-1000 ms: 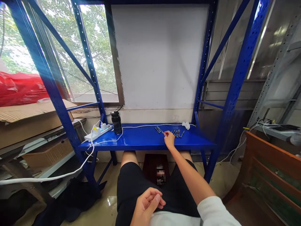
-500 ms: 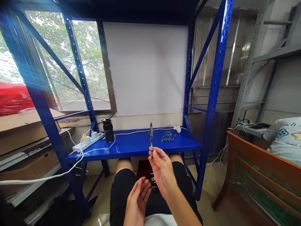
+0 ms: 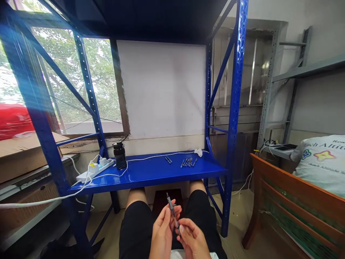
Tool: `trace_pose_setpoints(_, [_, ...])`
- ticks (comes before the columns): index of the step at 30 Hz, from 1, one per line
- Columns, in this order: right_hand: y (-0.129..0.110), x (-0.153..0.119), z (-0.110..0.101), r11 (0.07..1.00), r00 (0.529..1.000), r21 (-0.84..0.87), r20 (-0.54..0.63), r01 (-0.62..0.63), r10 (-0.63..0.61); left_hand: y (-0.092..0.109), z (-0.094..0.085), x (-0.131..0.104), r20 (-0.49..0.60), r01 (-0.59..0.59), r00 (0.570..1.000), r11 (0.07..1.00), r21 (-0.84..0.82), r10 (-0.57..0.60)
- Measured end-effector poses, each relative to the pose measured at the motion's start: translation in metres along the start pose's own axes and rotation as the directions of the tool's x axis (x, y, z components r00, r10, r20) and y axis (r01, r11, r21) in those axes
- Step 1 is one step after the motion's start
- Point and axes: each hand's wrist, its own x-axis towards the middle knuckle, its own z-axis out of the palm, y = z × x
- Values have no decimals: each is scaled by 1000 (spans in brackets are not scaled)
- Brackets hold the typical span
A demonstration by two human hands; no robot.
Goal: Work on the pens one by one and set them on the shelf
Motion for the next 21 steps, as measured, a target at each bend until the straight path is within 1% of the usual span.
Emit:
trace_pose_setpoints(2, [5,3,0,998,999,-56,51,2,0,-1,-1,0,6,33,999,998,61,-33])
trace_pose_setpoints(4, [9,6,2,993,988,-115,152,1,17,0,-1,1,10,72,997,991,110,-74])
trace_pose_setpoints(6, [12,9,3,989,968,-147,248,-13,50,1,0,3,15,84,996,990,113,-87])
trace_pose_setpoints(8, [13,11,1,988,950,-148,297,-53,95,2,0,3,26,76,997,995,72,-78])
trace_pose_setpoints(10, [11,12,-2,984,939,-146,312,-102,143,4,1,3,35,76,996,997,20,-77])
trace_pose_setpoints(12, [9,12,-5,980,938,-159,305,-120,164,5,1,3,39,94,995,996,-3,-94])
trace_pose_setpoints(15, [9,13,-7,980,944,-183,301,-82,135,3,1,4,37,91,995,996,4,-91])
trace_pose_setpoints(18, [11,14,-8,974,943,-223,317,-27,99,1,-1,6,39,44,998,999,14,-44])
trace_pose_setpoints(21, [11,11,-9,953,959,-302,278,35,53,1,-4,8,12,19,1000,998,54,-20])
